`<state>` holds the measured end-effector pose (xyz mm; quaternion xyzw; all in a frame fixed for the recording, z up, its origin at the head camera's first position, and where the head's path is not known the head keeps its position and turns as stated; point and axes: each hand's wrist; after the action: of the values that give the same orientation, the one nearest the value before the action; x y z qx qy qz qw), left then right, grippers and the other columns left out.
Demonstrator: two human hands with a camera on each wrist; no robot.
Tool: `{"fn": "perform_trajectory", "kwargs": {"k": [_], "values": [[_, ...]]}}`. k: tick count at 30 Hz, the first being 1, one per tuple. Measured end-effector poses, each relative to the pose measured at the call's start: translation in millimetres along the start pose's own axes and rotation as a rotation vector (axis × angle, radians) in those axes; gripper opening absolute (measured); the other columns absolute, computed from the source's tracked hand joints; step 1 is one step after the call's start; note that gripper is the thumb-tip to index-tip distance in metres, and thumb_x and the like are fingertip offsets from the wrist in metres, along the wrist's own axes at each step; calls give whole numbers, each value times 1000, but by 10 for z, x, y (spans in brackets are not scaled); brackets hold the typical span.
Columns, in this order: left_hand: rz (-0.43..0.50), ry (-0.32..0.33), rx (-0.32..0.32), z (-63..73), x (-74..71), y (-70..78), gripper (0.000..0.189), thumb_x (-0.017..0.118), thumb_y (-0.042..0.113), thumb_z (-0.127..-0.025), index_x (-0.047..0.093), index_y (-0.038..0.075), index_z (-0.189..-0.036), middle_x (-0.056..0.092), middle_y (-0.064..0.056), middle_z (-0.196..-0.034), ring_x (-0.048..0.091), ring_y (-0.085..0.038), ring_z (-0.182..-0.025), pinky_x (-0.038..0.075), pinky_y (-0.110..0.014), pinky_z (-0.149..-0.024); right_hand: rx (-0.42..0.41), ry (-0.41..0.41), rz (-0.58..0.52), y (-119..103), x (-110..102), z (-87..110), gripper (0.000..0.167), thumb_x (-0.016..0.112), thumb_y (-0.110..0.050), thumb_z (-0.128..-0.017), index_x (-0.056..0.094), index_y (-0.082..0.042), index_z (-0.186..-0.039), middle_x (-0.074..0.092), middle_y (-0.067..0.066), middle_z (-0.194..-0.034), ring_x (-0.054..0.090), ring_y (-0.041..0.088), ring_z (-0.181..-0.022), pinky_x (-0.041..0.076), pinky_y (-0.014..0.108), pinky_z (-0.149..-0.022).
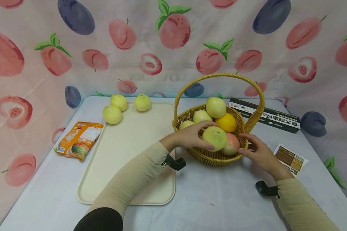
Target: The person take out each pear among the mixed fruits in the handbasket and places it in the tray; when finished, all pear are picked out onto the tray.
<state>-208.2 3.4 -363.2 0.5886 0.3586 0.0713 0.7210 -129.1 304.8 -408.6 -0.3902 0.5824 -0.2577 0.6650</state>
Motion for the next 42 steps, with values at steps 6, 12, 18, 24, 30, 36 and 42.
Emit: {"fn": "perform_trajectory", "kwargs": {"k": [6,12,18,24,30,36,42], "values": [[6,61,44,109,-54,45,77,80,27,-85,40,15,-151,52,-4,-135,54,-19,-120,49,-27,-95,-7,-2,12,1,-5,-1,61,62,-19,-101,34,0,-152,29,32,-153,46,54,-124,42,65,-98],[31,100,67,298,-128,68,75,79,19,-86,41,9,-150,48,-7,-138,49,-24,-125,49,-29,-96,-11,-6,15,-3,-9,-1,61,62,-19,-101,34,1,-151,29,33,-153,47,53,-123,43,63,-97],[6,143,49,532,-212,81,75,77,21,-86,41,9,-151,47,-6,-140,51,-24,-122,49,-34,-97,-8,-2,15,-13,-13,-3,61,63,-19,-101,34,0,-151,29,32,-154,48,53,-123,43,63,-96],[-27,170,60,734,-306,50,72,77,20,-87,44,10,-150,50,-7,-139,56,-21,-118,50,-37,-96,4,-3,19,-14,-10,2,62,63,-21,-101,34,0,-152,29,32,-154,47,53,-123,42,64,-97],[-83,207,74,952,-420,-4,70,78,18,-85,48,7,-148,53,-7,-140,55,-20,-117,51,-40,-95,4,-4,16,-11,-1,4,62,63,-21,-101,35,0,-152,31,31,-153,48,52,-122,43,63,-96],[-98,272,47,1192,-543,-71,68,78,16,-86,49,7,-147,56,-8,-138,57,-24,-116,52,-44,-92,12,-7,20,-4,-2,1,62,63,-22,-101,34,-1,-152,30,31,-153,48,52,-122,43,63,-96],[-56,345,-21,1346,-675,-152,66,78,10,-87,49,6,-146,56,-11,-136,58,-28,-113,50,-46,-94,4,-8,10,9,-10,-3,62,63,-21,-101,35,-1,-152,30,31,-153,48,52,-123,43,63,-97]]}}
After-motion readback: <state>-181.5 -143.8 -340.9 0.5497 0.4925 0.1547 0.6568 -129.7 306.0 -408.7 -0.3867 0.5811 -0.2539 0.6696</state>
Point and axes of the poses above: each hand's wrist, its own z-axis away from the middle knuckle, its own x-axis out of the palm, y = z × x
